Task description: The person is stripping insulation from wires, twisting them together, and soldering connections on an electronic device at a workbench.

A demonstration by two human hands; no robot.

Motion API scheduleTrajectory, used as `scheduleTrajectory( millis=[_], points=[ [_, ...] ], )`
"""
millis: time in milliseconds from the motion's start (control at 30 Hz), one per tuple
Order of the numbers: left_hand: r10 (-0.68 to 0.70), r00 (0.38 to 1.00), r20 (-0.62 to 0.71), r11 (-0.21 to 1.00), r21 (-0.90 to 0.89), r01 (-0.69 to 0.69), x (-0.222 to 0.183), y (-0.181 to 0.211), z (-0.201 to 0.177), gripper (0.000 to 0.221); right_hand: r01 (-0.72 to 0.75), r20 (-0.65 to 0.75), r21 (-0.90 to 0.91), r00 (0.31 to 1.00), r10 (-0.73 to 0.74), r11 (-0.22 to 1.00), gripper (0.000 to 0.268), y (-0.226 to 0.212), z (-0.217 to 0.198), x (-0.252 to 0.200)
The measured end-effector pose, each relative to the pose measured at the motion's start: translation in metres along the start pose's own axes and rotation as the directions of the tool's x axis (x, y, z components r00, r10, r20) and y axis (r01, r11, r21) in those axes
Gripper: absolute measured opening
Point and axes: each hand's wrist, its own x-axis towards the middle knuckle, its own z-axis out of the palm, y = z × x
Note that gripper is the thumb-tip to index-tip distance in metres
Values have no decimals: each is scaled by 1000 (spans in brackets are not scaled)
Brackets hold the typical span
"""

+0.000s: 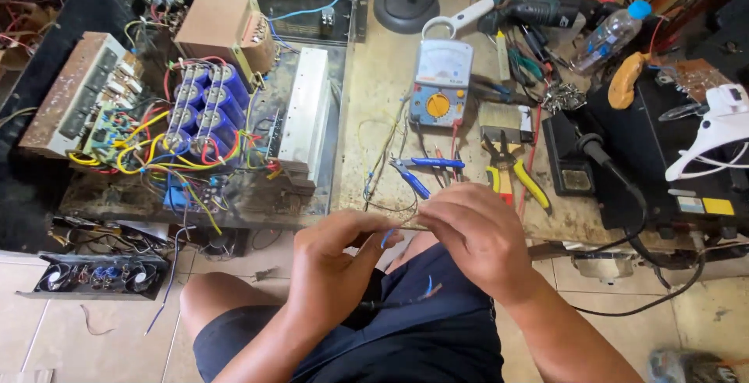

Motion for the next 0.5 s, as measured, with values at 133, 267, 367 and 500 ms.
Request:
scheduleTrajectory(
  millis=[133, 267, 367, 500],
  points=[
    [72, 997, 26, 997, -24, -71, -12, 9, 7, 5, -142, -30, 188, 988, 150, 972, 19, 3, 10, -26],
    [-48, 996, -68, 996, -76, 43, -31, 2, 36, 8, -261, -23, 260, 961, 277, 930, 17, 9, 11, -45],
    [-362, 929, -72, 886, -336, 320, -49, -34, 70, 7, -353, 31, 258, 933, 358, 899, 14, 14, 20, -63],
    [-649, 749, 135, 474, -699, 536, -65, -81, 109, 13, -519, -81, 176, 839, 538, 837, 11, 21, 40, -83]
  ],
)
